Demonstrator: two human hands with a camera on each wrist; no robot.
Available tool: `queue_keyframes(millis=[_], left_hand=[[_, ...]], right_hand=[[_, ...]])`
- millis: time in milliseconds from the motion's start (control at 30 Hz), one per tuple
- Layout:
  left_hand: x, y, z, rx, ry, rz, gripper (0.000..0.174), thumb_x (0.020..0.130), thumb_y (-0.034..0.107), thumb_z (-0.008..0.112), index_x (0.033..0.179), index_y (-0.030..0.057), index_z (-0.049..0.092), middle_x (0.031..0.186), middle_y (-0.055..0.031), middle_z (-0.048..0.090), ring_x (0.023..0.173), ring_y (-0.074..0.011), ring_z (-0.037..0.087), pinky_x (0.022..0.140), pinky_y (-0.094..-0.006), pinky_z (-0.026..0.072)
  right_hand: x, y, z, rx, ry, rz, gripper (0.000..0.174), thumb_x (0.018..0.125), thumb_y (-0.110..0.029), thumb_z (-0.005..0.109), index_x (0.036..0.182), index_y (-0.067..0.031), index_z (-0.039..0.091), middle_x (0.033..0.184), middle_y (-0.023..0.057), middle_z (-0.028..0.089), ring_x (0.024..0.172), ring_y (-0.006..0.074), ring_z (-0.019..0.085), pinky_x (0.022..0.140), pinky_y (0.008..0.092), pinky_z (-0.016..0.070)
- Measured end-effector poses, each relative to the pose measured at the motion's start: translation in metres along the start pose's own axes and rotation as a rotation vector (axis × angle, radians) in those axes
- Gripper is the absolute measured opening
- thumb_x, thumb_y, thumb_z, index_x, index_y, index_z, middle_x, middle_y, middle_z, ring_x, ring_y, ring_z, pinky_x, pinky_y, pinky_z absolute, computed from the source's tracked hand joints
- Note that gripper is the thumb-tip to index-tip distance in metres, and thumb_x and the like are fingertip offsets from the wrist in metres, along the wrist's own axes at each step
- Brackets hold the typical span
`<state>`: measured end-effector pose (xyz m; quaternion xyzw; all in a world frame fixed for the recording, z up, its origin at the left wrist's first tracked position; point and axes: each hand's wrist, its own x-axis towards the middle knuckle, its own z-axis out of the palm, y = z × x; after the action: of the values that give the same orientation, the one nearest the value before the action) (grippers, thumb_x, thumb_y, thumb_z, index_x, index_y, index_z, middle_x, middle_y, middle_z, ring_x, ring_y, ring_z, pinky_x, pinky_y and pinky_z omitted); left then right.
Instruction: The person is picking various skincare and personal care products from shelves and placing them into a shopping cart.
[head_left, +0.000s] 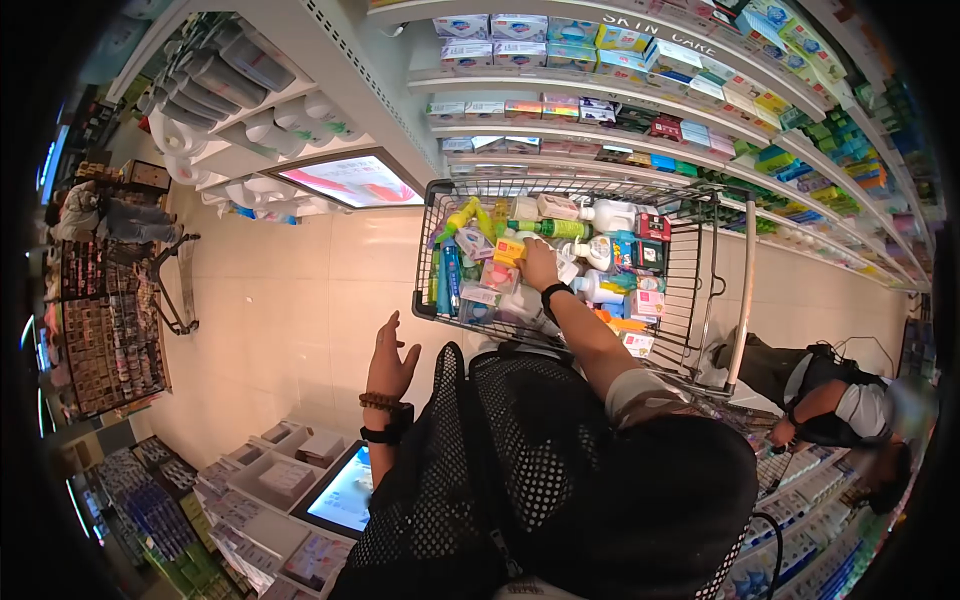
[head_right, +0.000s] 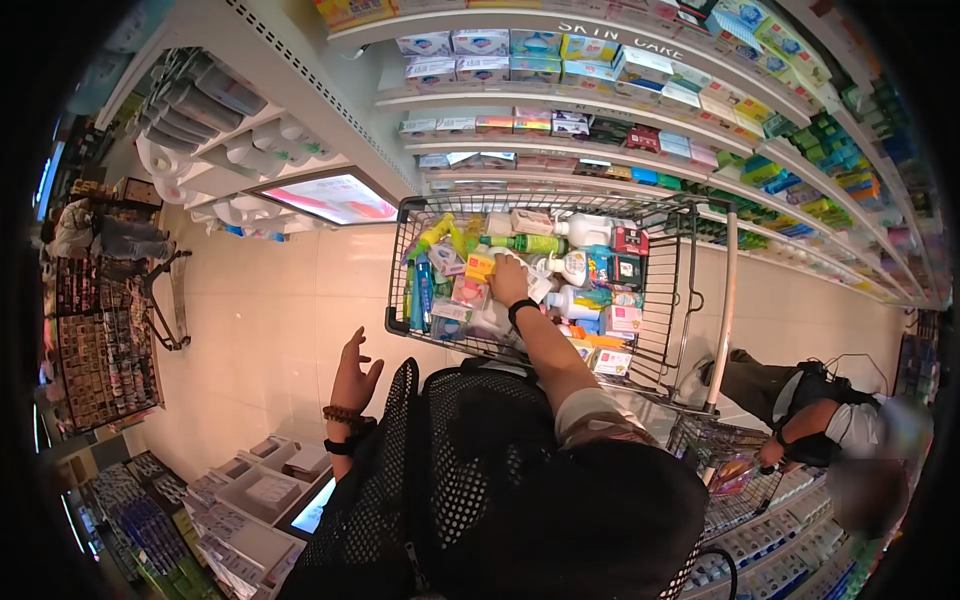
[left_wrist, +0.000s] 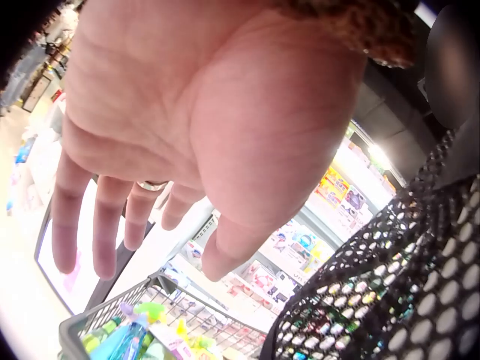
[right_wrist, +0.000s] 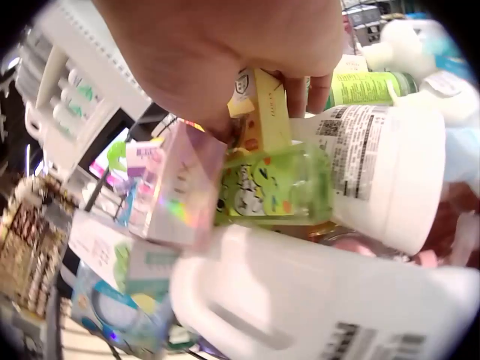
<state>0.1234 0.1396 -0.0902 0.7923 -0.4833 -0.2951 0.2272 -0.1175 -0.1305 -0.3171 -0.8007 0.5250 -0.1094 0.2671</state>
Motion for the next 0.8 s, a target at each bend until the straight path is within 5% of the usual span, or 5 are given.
queue_keyframes(millis=[267,333,467,533,800], left_hand=[[0.028,0.022,-0.01,0.008,-0.004,0.152,0.07,0.088,0.013,0.075,0.15,0.0075,0.043,0.138,-0.0185,0.055,0.099,-0.0298,0.067,0.085,-0.0396,0.0583],[0.039,0.046,-0.012,-0.096,-0.091,0.251,0.072,0.084,0.016,0.079,0.148,0.0074,0.046,0.136,-0.0176,0.056,0.107,-0.032,0.065,0.089,-0.0412,0.0572],[0.053,0.101,-0.013,-0.205,-0.043,0.493,0.082,0.078,0.016,0.086,0.148,0.0079,0.046,0.137,-0.0141,0.057,0.115,-0.0282,0.063,0.093,-0.0386,0.0544],[0.055,0.119,-0.015,-0.104,-0.005,0.728,0.086,0.072,0.017,0.092,0.145,0.0088,0.048,0.135,-0.013,0.059,0.12,-0.0281,0.061,0.101,-0.0389,0.0507],[0.029,0.127,-0.024,-0.557,-0.218,0.757,0.072,0.069,0.009,0.091,0.132,0.0052,0.055,0.134,-0.011,0.06,0.125,-0.0262,0.059,0.107,-0.0382,0.0466]], right_hand=[[-0.009,-0.013,-0.109,0.109,-0.132,0.041,0.037,0.078,-0.017,0.076,0.111,-0.0006,0.075,0.099,0.0271,0.072,0.093,0.0434,0.069,0.085,0.0475,0.0556],[-0.022,-0.035,-0.151,0.077,-0.093,0.007,0.042,0.08,-0.023,0.079,0.115,-0.0009,0.075,0.087,0.0237,0.073,0.082,0.0348,0.073,0.077,0.0428,0.0572],[-0.07,-0.118,-0.249,0.717,-0.456,-0.002,0.042,0.089,-0.026,0.079,0.12,0.0016,0.073,0.084,0.0068,0.072,0.069,0.0077,0.062,0.061,0.0267,0.0514],[-0.101,-0.158,-0.279,0.843,-0.457,-0.044,0.038,0.095,-0.021,0.073,0.126,-0.0001,0.071,0.085,0.0033,0.071,0.067,0.0063,0.059,0.058,0.0246,0.05],[-0.182,-0.188,-0.302,1.076,-0.28,-0.058,0.038,0.106,-0.023,0.055,0.137,-0.003,0.064,0.104,0.0027,0.071,0.081,0.0056,0.061,0.069,0.0235,0.0518]])
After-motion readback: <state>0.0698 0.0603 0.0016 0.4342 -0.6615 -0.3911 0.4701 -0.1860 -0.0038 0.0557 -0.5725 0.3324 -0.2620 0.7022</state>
